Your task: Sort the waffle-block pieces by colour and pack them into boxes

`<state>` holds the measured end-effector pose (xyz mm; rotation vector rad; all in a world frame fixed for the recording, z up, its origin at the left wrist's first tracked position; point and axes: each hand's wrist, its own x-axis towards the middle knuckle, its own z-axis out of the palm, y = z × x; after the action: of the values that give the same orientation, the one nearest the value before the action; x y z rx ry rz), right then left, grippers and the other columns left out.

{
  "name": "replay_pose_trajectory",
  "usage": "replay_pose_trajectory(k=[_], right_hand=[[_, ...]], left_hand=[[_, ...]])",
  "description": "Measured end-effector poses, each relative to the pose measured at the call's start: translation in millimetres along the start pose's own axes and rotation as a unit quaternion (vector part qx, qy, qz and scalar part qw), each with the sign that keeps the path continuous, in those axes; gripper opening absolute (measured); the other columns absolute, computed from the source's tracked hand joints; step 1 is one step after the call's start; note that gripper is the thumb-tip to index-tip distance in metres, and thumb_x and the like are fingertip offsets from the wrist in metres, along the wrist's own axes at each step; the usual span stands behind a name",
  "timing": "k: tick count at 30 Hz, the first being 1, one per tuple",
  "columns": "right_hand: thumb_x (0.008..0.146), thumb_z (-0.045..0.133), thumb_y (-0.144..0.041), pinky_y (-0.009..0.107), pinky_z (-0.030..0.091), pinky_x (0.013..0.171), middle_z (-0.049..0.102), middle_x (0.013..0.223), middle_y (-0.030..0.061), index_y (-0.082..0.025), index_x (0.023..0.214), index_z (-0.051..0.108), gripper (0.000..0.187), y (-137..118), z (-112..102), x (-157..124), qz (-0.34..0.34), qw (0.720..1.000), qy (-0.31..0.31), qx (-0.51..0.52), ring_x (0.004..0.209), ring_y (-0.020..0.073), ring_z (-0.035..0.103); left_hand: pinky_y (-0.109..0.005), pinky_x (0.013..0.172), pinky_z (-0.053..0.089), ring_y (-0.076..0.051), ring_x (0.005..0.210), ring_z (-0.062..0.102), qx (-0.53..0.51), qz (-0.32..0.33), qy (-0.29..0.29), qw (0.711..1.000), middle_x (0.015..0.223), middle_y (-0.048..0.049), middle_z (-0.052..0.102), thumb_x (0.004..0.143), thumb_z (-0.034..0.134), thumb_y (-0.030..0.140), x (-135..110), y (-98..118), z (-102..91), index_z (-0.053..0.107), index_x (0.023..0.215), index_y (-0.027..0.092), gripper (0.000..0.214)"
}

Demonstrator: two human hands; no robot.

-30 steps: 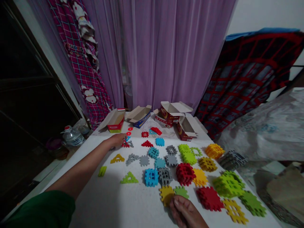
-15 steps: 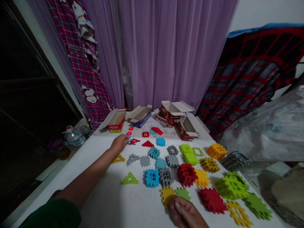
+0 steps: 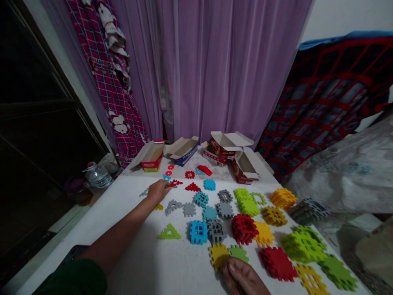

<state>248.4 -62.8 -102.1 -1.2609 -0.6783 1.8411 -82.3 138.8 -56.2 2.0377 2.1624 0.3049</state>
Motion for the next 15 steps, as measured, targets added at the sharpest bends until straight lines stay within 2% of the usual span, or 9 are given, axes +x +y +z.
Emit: replay_pose_trajectory(k=[5,9,12,15], right_hand=[[0.060,0.080,-0.064,0.019,0.014,0.044,0.047,0.053,-0.0029,-0.014,0.063,0.061,0.054,-15,13,-11,-0.022,0.998,-0.053,-0.027,0.044,0.0018,0.026],[0.062,0.077,-0.066,0.020,0.012,0.043,0.043,0.052,-0.0042,-0.014,0.064,0.060,0.055,-18,16,-13,-0.033,0.996,-0.068,-0.038,0.044,0.0020,0.023],[0.063,0.076,-0.067,0.021,0.010,0.042,0.042,0.050,-0.0051,-0.014,0.065,0.059,0.055,-12,11,-8,-0.031,0.996,-0.073,-0.041,0.041,0.0015,0.020],[0.061,0.076,-0.068,0.021,0.008,0.041,0.043,0.050,-0.0051,-0.015,0.065,0.058,0.056,-7,8,-4,-0.032,0.996,-0.071,-0.031,0.040,0.0013,0.019]], left_hand=[[-0.026,0.074,0.044,-0.020,0.093,0.065,-0.016,-0.004,0.014,1.000,0.104,-0.0030,0.071,0.085,0.060,0.033,-1,-3,-4.7,0.074,0.097,0.026,0.019],[-0.024,0.072,0.044,-0.017,0.090,0.065,-0.038,-0.003,0.025,0.999,0.104,-0.0005,0.071,0.085,0.060,0.032,-5,-2,-9.9,0.075,0.096,0.027,0.019],[-0.022,0.075,0.044,-0.014,0.090,0.064,-0.058,0.014,0.026,0.998,0.101,0.0015,0.072,0.085,0.060,0.031,-9,7,-10.5,0.074,0.097,0.027,0.019],[-0.022,0.075,0.044,-0.014,0.092,0.064,-0.059,0.047,0.019,0.997,0.101,0.0019,0.071,0.086,0.060,0.032,-11,25,-9.9,0.074,0.097,0.028,0.018]])
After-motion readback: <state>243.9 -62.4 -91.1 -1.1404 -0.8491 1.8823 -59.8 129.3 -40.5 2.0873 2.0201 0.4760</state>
